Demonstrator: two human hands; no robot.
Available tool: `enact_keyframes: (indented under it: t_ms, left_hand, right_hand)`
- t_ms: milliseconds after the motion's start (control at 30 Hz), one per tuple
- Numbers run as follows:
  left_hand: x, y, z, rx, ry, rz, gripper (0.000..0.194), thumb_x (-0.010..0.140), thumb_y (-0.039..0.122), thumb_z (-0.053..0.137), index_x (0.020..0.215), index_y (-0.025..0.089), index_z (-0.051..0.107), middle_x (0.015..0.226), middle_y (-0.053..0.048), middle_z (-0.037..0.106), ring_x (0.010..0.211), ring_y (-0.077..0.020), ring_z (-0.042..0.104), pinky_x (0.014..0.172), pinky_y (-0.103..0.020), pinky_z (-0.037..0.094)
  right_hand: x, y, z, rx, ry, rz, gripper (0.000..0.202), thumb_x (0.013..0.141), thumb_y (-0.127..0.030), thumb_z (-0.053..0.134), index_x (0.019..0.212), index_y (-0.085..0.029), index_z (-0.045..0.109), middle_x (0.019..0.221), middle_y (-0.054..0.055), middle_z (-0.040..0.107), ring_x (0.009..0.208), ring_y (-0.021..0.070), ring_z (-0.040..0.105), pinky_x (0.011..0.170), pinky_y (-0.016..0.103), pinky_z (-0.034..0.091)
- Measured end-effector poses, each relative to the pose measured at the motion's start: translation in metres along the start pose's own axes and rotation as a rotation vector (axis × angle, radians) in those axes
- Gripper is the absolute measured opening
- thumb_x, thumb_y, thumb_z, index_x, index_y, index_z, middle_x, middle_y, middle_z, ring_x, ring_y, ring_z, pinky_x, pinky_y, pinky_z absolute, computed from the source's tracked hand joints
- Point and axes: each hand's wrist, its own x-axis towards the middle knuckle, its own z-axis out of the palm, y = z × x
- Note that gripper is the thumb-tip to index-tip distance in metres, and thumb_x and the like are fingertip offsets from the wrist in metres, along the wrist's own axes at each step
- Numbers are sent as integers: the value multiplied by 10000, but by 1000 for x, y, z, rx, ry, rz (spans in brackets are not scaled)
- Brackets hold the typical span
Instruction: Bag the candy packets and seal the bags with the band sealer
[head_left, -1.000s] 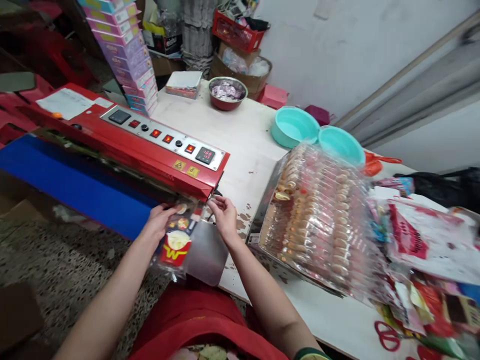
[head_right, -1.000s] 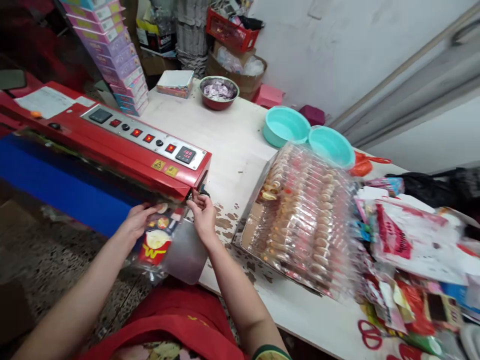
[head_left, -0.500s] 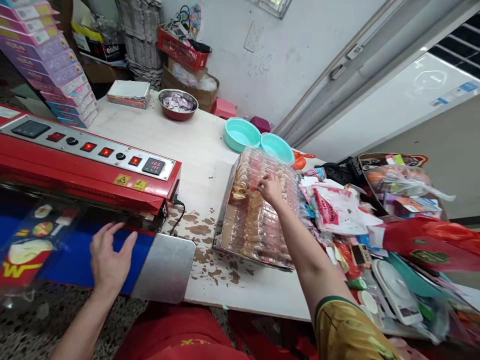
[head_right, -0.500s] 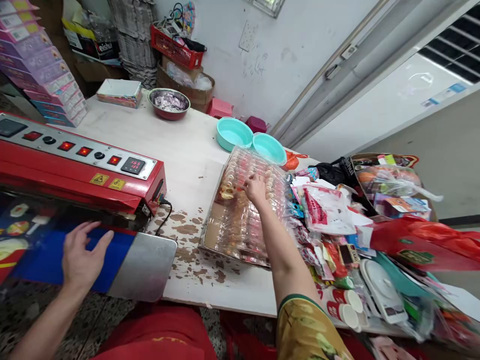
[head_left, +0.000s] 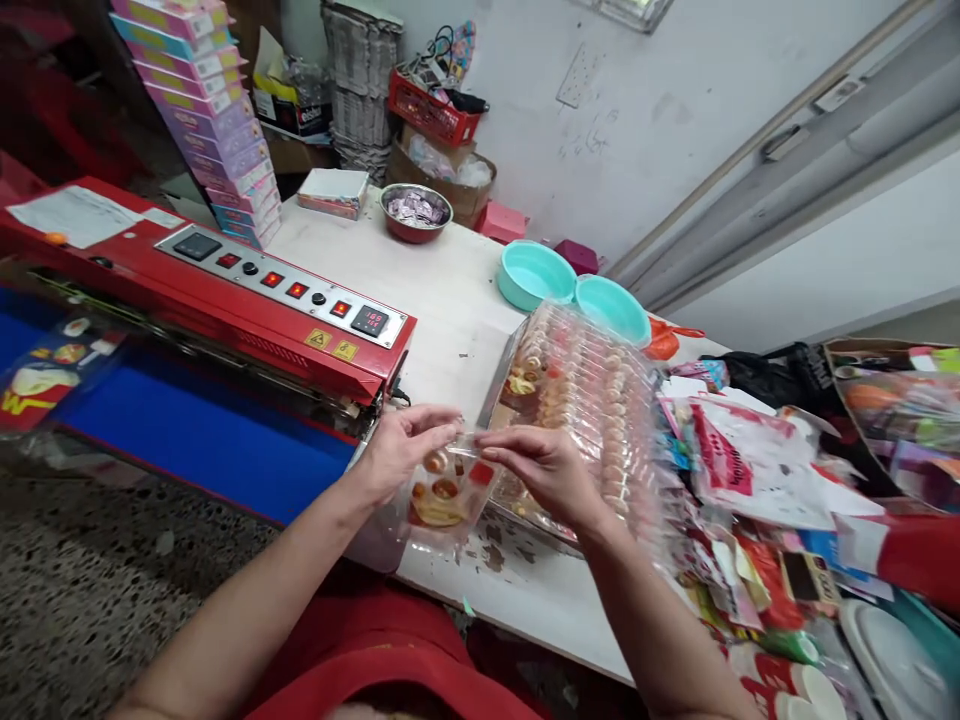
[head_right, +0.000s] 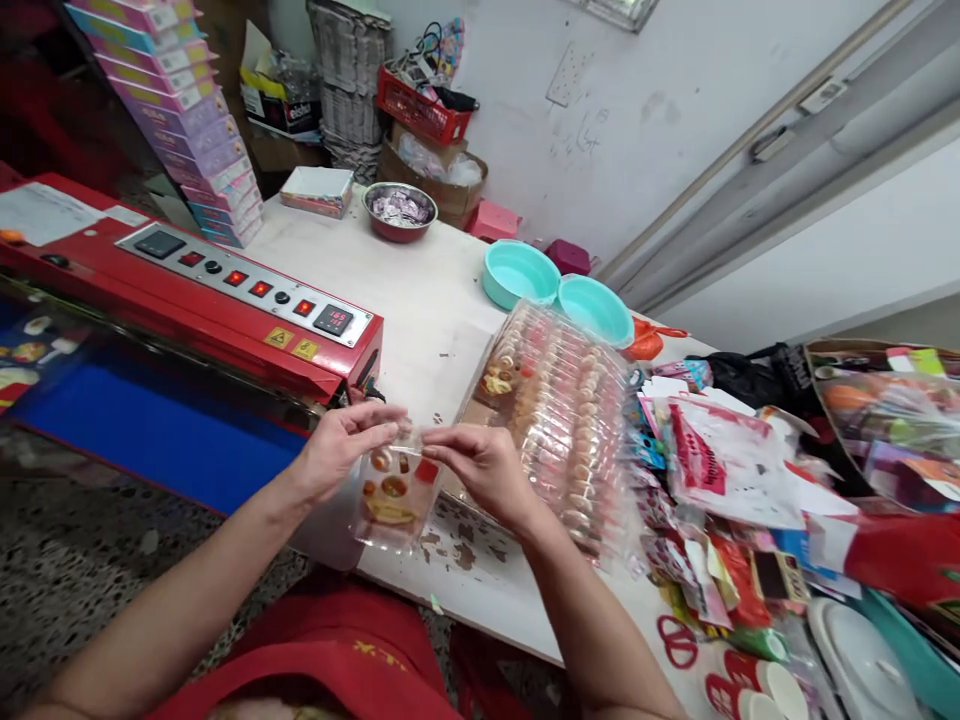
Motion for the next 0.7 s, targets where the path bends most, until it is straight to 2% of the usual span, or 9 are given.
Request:
enact_keyframes:
  t_ms: [67, 133, 267, 333, 433, 567, 633, 700]
  left_hand:
    - [-1, -8, -9, -119, 91, -128, 326, 658, 348, 785, 881, 116, 727, 882, -110, 731, 800, -195, 674, 720, -283, 525]
    - [-3, -21, -20, -217, 228, -190, 323, 578, 330, 831, 789, 111, 724, 778, -91, 727, 689, -170, 659, 655, -269, 522]
    - [2, -52, -45, -261, 468, -196, 353, 494, 366, 859, 653, 114, 670, 557, -35, 655, 493, -125, 576, 503, -236, 469]
    - [5, -64, -61, -230, 535, -197, 373, 500, 398, 851, 601, 115, 631, 500, -17, 615, 436, -105, 533, 455, -221, 436]
    - [5, -69, -91, -239, 540, -260, 398, 491, 388, 860, 678, 118, 634, 578, -26, 652, 468, -121, 572, 473, -232, 468]
    - [-1, -63, -126, -186, 522, -382, 489, 464, 259, 880, 860, 115, 629, 696, -67, 698, 553, -163, 646, 514, -244, 504]
    - [-1, -62, -140, -170, 581, -371, 493, 470, 206, 865, 879, 119, 604, 687, -78, 699, 560, -187, 661, 528, -261, 513]
    - [-1, -61, -155, -167, 673, -325, 469, 487, 173, 837, 877, 135, 580, 653, -59, 686, 546, -194, 657, 548, -285, 520]
  right_hand:
    - [3, 16, 25, 121, 0, 96, 113, 790, -332, 715, 869, -271, 766, 906, 26, 757, 827, 206, 717, 790, 331, 583]
    - [6, 32, 49, 248, 48, 197, 127, 732, -349, 759, 829, -267, 769, 899, 30, 758, 833, 220, 715, 803, 346, 578]
    - [15, 56, 97, 448, 137, 393, 237, 614, -381, 824, 770, -217, 755, 808, 51, 758, 749, 228, 710, 730, 354, 580]
    - [23, 66, 119, 554, 173, 467, 329, 565, -386, 843, 806, -197, 726, 748, 49, 750, 691, 222, 702, 681, 352, 576]
    - [41, 83, 149, 665, 217, 548, 435, 507, -364, 859, 854, -180, 672, 698, 41, 736, 637, 204, 685, 620, 323, 555]
    - [70, 97, 184, 717, 259, 619, 479, 452, -360, 864, 820, -155, 635, 684, 40, 717, 568, 172, 639, 536, 278, 504]
    - [80, 96, 197, 731, 278, 623, 500, 460, -397, 855, 827, -156, 617, 696, 42, 706, 578, 172, 628, 543, 286, 502]
    - [83, 92, 195, 638, 310, 540, 500, 534, -457, 819, 884, -166, 612, 736, 43, 696, 646, 183, 633, 607, 308, 519]
